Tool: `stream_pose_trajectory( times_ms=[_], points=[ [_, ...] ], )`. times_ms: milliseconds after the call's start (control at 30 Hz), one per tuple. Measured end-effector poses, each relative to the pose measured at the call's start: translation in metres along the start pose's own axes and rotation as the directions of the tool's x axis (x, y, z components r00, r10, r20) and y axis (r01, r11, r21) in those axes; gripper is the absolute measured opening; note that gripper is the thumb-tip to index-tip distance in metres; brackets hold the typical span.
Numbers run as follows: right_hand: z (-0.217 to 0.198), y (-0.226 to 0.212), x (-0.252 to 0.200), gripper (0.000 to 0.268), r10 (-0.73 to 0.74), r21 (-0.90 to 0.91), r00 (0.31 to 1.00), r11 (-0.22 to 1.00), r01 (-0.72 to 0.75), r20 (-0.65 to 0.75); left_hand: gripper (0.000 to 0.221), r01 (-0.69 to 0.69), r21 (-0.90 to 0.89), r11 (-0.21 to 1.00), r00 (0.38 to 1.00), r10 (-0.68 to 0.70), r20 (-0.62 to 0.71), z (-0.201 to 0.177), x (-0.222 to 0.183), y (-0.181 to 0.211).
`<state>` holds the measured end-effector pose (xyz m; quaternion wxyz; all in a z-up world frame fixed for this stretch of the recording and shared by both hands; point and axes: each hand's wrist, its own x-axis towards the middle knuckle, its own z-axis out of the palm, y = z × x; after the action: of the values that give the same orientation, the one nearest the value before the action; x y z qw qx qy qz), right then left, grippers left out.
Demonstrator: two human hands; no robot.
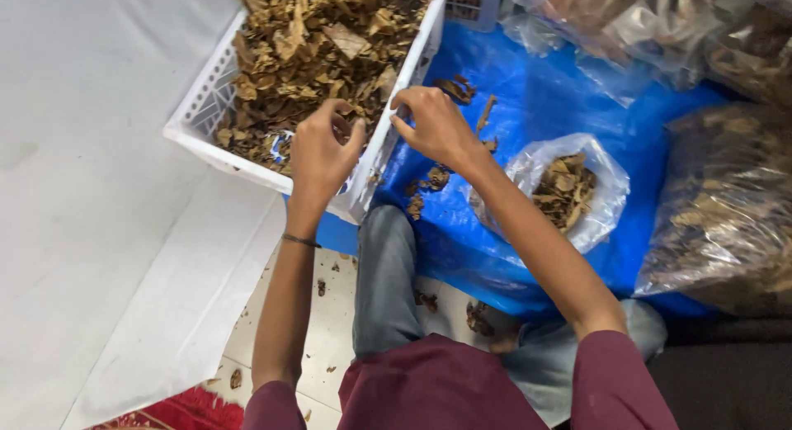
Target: Sorting and transferring dried leaves from a plastic crate into a clear plastic bag.
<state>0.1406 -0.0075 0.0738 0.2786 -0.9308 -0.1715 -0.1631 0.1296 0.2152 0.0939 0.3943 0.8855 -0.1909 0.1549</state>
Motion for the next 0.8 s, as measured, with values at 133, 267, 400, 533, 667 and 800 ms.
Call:
stream_pose_trajectory(
  times_ms=[133,267,400,533,667,800],
  points=[
    [0.029,-0.006,0.04,0.012,-0.044,0.075,0.999,0.996,0.047,-0.032,0.023,0.07,0.013,0.997,0.997,-0.07,0.021,-0.011,0.016,-0.043],
    [0.054,-0.006,0.07,0.014,-0.09,-0.038,0.993,0.995,0.094,0.081,0.031,0.154,0.093,0.984,0.978,-0.165,0.131,0.003,0.032,-0.089],
    [0.111,0.03,0.099,0.028,-0.066,-0.395,0.971,0.906,0.155,0.232,0.039,0.111,0.222,0.969,0.954,-0.167,0.251,0.055,0.052,-0.163],
    [0.169,0.062,0.1,0.028,0.116,-0.588,0.964,0.807,0.048,0.239,0.054,0.066,0.374,0.925,0.913,-0.208,0.351,0.075,0.065,-0.17],
    [0.164,0.041,0.1,0.031,0.344,-0.666,0.895,0.743,-0.074,0.283,0.076,-0.046,0.489,0.871,0.826,-0.242,0.509,0.086,0.066,-0.171],
    [0.189,0.067,0.106,0.04,0.33,-0.595,0.889,0.799,-0.084,0.318,0.081,-0.187,0.501,0.845,0.739,-0.215,0.639,0.09,0.062,-0.174]
  ],
)
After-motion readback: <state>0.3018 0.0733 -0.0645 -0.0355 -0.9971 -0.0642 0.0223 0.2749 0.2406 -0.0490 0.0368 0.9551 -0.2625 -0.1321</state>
